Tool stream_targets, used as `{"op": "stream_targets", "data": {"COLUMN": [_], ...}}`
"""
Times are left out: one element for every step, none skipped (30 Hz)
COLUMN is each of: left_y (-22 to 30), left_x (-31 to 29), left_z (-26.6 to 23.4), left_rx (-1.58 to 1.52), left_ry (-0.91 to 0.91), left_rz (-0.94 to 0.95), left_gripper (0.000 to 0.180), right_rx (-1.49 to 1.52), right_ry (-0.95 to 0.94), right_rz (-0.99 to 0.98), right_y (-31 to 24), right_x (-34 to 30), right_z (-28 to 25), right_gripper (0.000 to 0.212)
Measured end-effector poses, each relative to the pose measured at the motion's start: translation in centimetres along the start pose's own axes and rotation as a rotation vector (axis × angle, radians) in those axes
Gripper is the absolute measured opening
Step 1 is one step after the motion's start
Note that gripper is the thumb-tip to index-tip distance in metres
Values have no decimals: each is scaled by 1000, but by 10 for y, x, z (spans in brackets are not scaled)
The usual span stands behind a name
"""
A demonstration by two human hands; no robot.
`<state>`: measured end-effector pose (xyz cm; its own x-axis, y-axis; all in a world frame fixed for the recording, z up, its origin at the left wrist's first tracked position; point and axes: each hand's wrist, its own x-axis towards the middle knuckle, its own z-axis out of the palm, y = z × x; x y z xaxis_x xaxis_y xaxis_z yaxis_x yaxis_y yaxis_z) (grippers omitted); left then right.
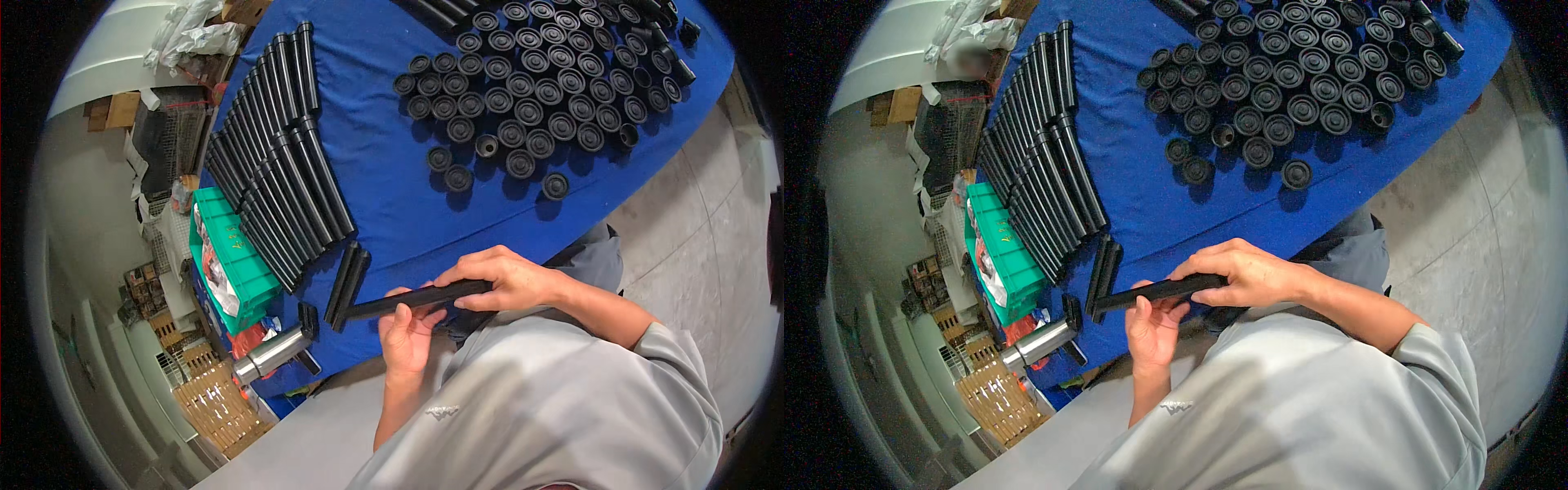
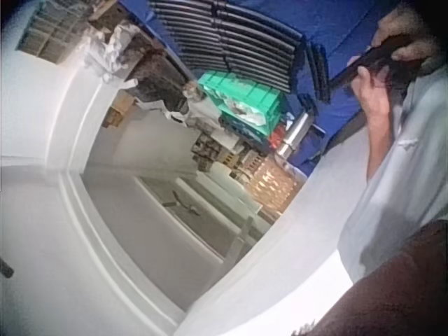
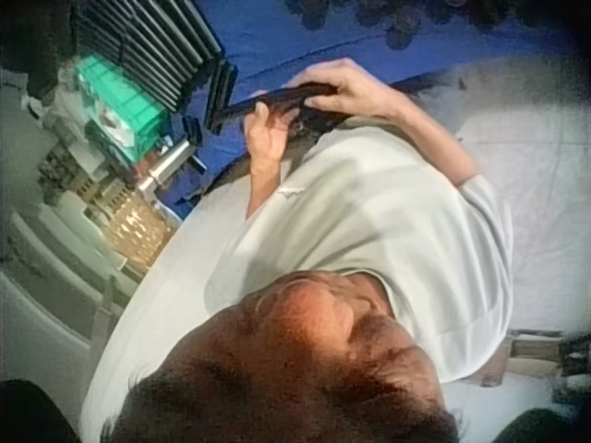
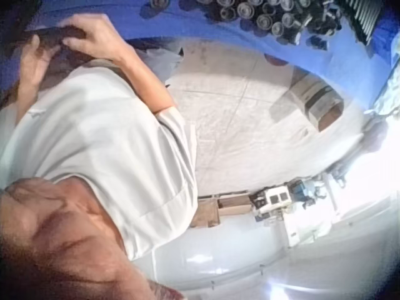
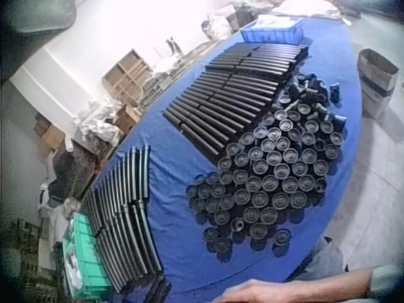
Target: The person assembles black plastic components and end caps by hand at a workstation.
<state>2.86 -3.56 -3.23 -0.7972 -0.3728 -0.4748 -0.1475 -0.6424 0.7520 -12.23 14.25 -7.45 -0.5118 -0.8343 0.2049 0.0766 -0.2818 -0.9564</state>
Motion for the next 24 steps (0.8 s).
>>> {"op": "stream_targets", "data": {"left_y": [-1,-3,-3,-2,-2,0,3,8,14,23,22,20,18,16,16,18,19,22,25,28,31,33,34,37], "left_x": [-2,-5,-8,-13,-19,-25,-24,-18,-9,-1,7,13,17,19,20,20,20,19,18,18,18,18,19,18], "left_z": [-1,2,-1,-6,-10,-4,-1,2,10,25,26,25,21,14,12,11,9,12,15,17,16,15,14,13], "left_rx": [-60,117,117,380,642,688,688,997,1286,1477,1479,1515,1550,1540,1542,1497,1451,1453,1434,1414,1417,1378,1337,1336], "left_ry": [60,112,114,86,55,111,111,14,-93,-137,-137,-148,-161,-141,-148,-155,-160,-166,-199,-230,-233,-267,-299,-298], "left_rz": [-154,-213,-218,-181,-139,-41,-43,343,744,861,864,820,775,757,758,696,634,633,555,476,475,373,271,275], "left_gripper": [25,26,26,30,34,24,24,25,31,44,44,46,48,46,46,43,40,40,37,34,34,33,31,31], "right_rx": [4,-11,-30,-28,-31,-33,-32,-36,-39,-38,-47,-57,-57,-23,9,9,54,97,99,200,299,302,268,228], "right_ry": [-3,-4,0,2,14,24,24,27,32,34,52,71,74,41,14,19,-12,-43,-38,-14,10,14,13,7], "right_rz": [2,19,40,44,73,101,103,122,140,141,101,61,57,116,178,176,194,212,211,185,157,156,142,125], "right_y": [0,1,1,1,1,2,2,2,3,5,9,10,7,2,-2,-4,-5,-6,-3,1,4,5,6,5], "right_x": [0,1,0,-1,-1,-2,-2,-2,-2,-3,-3,-3,-3,-2,-2,-2,-2,-2,-3,-4,-5,-5,-5,-4], "right_z": [0,-1,-2,-1,-1,0,0,1,1,1,2,2,1,-1,-3,-4,-6,-7,-7,-6,-5,-6,-6,-5], "right_gripper": [34,33,32,32,32,31,31,32,33,33,34,36,36,38,41,41,45,49,49,48,48,48,45,42]}}
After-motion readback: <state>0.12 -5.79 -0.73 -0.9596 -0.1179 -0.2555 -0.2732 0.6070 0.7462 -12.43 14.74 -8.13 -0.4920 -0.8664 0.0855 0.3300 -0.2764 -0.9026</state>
